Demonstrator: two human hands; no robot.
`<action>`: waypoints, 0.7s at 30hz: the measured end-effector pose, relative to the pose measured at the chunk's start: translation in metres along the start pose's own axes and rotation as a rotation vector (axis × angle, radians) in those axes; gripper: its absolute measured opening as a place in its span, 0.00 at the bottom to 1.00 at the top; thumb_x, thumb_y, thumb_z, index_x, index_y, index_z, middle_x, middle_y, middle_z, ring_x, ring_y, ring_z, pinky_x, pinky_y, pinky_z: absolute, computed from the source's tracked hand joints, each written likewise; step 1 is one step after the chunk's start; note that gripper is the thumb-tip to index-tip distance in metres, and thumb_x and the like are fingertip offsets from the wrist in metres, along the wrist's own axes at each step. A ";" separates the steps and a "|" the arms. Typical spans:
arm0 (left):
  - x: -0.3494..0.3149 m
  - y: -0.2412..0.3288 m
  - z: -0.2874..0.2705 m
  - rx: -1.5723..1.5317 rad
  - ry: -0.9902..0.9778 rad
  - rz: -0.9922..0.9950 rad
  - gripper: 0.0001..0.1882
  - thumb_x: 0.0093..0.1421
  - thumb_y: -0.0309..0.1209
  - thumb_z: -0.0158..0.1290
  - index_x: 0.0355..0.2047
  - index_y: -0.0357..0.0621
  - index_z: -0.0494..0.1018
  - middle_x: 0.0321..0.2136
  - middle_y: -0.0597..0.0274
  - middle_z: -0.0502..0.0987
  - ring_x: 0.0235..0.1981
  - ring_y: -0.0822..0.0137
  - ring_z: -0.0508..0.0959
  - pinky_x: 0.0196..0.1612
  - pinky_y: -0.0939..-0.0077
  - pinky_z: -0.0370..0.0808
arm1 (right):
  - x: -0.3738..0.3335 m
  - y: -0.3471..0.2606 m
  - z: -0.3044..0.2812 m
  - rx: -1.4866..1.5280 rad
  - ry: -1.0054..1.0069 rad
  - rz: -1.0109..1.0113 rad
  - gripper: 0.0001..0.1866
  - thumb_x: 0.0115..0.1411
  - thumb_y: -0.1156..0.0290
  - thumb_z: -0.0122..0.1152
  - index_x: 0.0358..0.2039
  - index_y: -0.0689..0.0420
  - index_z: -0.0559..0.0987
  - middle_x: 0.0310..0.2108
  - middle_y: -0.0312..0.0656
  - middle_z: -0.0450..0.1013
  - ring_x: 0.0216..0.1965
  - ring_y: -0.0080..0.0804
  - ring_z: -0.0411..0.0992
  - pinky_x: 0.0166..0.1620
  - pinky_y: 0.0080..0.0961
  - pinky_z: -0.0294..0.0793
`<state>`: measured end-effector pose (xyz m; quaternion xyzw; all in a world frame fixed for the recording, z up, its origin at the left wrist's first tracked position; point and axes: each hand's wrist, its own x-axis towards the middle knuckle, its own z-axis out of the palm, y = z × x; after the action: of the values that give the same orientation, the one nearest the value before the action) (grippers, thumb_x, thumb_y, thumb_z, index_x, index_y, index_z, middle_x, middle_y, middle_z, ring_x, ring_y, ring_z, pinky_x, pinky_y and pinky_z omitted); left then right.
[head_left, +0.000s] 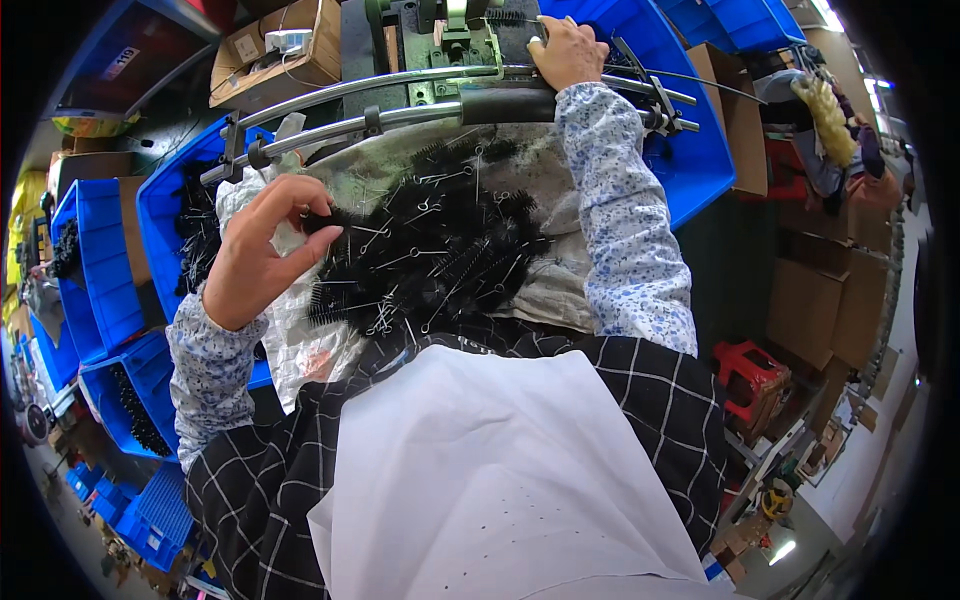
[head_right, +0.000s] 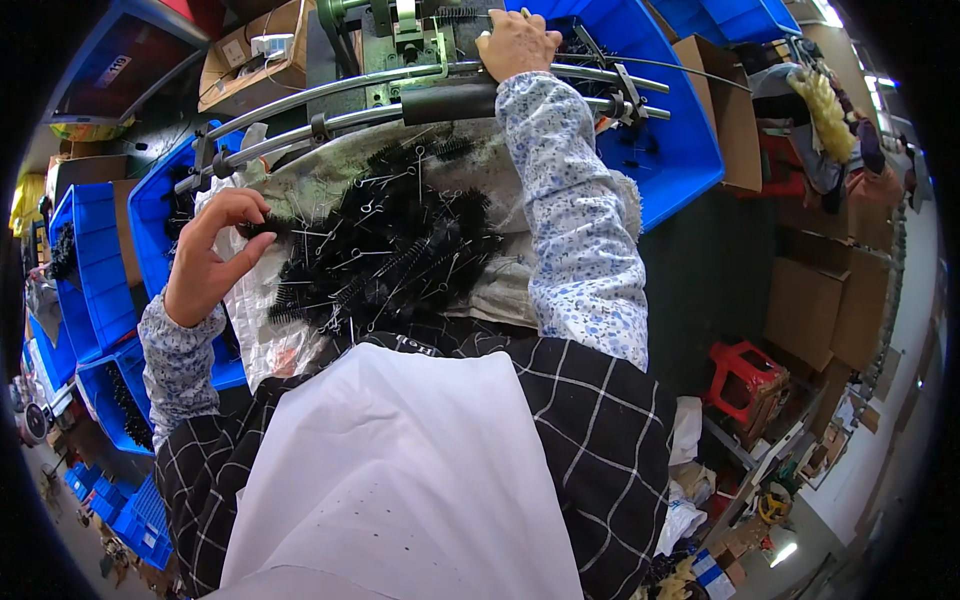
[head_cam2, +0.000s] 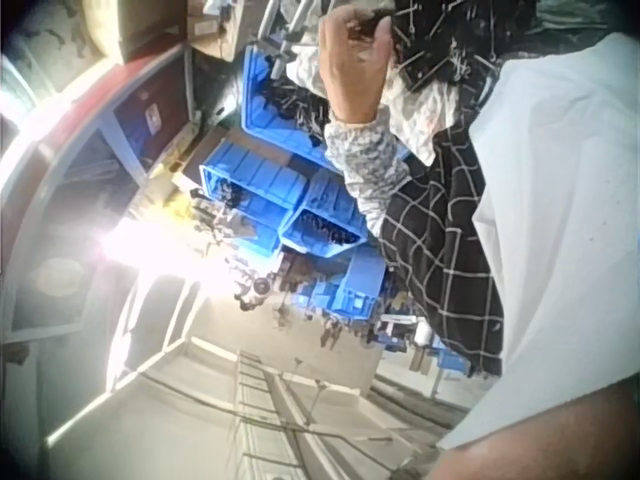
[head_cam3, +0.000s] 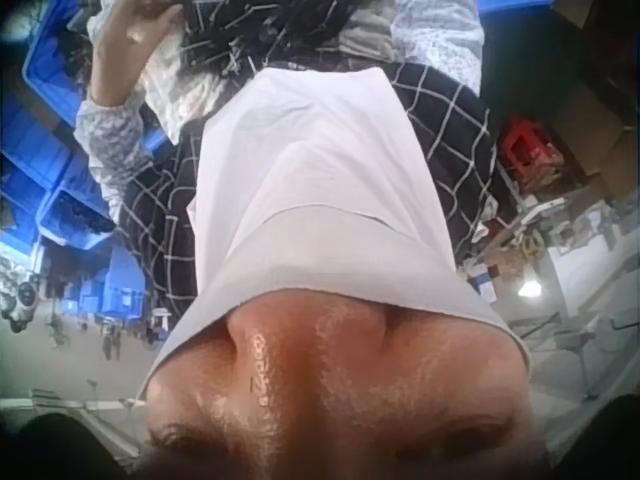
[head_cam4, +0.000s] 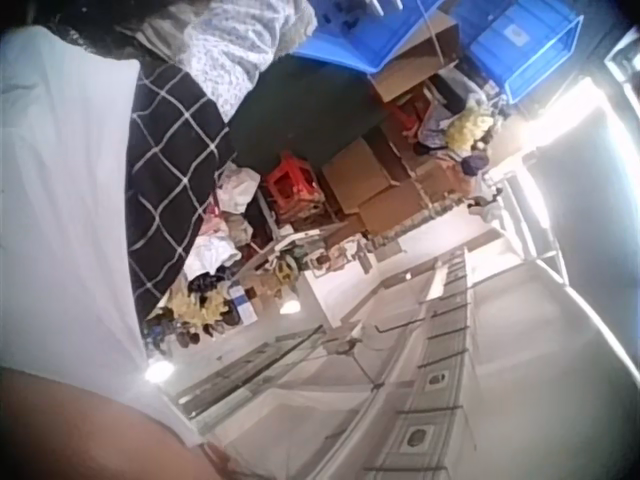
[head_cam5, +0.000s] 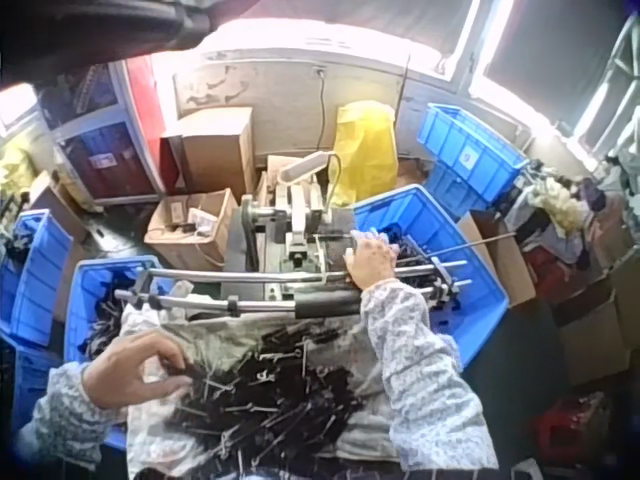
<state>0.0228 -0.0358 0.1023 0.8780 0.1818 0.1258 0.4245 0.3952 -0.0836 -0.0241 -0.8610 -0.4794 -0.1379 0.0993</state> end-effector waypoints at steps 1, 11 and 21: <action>0.002 0.000 -0.001 -0.011 -0.001 0.015 0.12 0.47 0.22 0.57 0.32 0.40 0.67 0.32 0.62 0.71 0.29 0.70 0.70 0.32 0.80 0.69 | 0.000 0.001 0.004 0.009 0.013 -0.008 0.22 0.49 0.60 0.57 0.46 0.49 0.74 0.46 0.39 0.71 0.48 0.39 0.66 0.46 0.43 0.62; 0.014 0.010 -0.007 0.006 -0.001 0.021 0.12 0.48 0.21 0.57 0.33 0.40 0.67 0.36 0.61 0.72 0.34 0.70 0.71 0.38 0.79 0.69 | 0.007 -0.066 -0.008 -0.021 -0.017 -0.035 0.12 0.48 0.62 0.55 0.32 0.52 0.77 0.34 0.37 0.75 0.43 0.36 0.70 0.40 0.42 0.64; 0.008 0.003 -0.013 0.035 0.142 0.095 0.12 0.48 0.18 0.53 0.33 0.39 0.67 0.37 0.59 0.71 0.34 0.69 0.72 0.37 0.79 0.70 | 0.002 -0.032 -0.009 -0.002 0.051 -0.053 0.17 0.47 0.61 0.57 0.39 0.48 0.77 0.37 0.37 0.75 0.44 0.35 0.69 0.44 0.41 0.61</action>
<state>0.0255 -0.0252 0.1128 0.8817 0.1718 0.2046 0.3890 0.3677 -0.0679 -0.0132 -0.8444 -0.4990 -0.1630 0.1069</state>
